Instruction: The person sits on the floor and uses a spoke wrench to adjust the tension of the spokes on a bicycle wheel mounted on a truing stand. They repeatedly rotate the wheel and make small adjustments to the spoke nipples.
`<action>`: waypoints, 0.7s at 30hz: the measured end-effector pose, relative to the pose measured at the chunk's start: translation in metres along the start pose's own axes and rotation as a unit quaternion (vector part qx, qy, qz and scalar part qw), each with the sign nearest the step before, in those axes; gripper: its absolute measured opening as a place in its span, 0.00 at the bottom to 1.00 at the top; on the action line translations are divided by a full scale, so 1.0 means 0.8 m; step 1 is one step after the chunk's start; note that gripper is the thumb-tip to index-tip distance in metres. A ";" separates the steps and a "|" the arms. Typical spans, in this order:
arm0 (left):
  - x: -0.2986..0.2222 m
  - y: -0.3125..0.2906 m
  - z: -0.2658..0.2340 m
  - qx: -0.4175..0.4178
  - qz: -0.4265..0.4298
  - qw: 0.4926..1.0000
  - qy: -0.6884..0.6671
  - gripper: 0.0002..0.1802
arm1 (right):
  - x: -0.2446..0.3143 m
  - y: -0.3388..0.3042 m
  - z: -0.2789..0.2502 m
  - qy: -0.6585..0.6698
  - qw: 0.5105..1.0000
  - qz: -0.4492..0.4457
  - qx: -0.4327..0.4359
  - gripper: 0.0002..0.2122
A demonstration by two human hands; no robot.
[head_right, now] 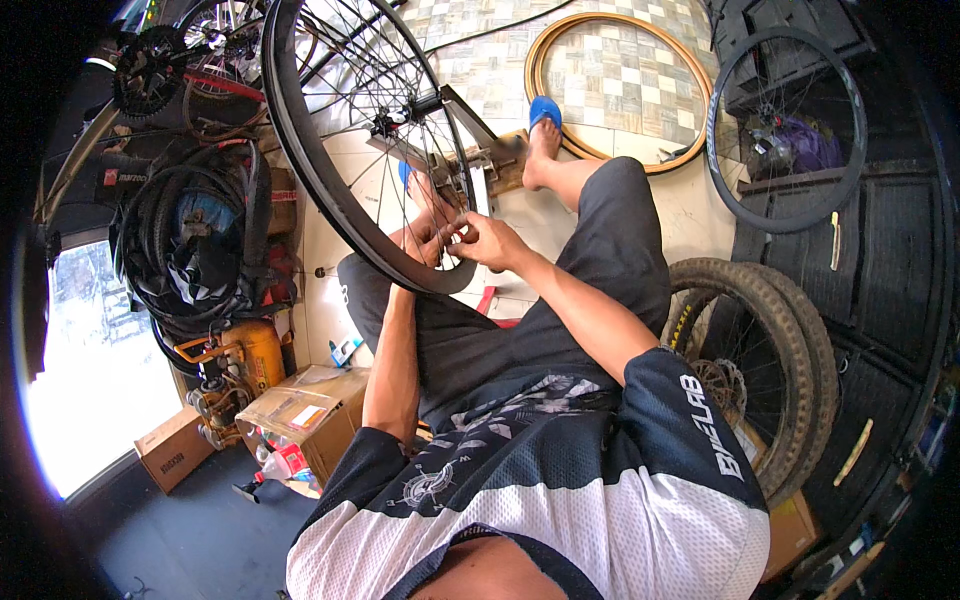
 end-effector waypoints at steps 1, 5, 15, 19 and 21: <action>-0.001 0.002 0.003 0.000 -0.010 1.000 -0.007 0.17 | 0.004 -0.002 0.000 -0.032 0.999 -0.025 -0.033 0.23; -0.037 -0.006 0.003 0.018 -0.016 0.998 -0.063 0.18 | 0.013 -0.008 -0.004 -0.103 0.984 -0.087 -0.120 0.25; -0.065 -0.012 0.000 0.095 -0.002 0.994 -0.060 0.21 | 0.021 -0.012 0.001 -0.139 0.956 -0.189 -0.174 0.30; -0.053 -0.009 -0.001 0.084 -0.047 0.989 -0.112 0.24 | 0.027 -0.014 -0.003 -0.143 0.957 -0.181 -0.179 0.30; -0.058 -0.010 -0.004 0.089 -0.045 0.990 -0.102 0.25 | 0.015 -0.009 0.005 -0.072 0.984 -0.117 -0.117 0.30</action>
Point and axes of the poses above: each hand's wrist, its own y-axis towards the middle knuckle, its own z-axis out of the palm, x = y × z, the point moved 7 cm from there along y, towards the middle knuckle, and after that the axes turned 14 degrees about -x, right-handed, at the moved point
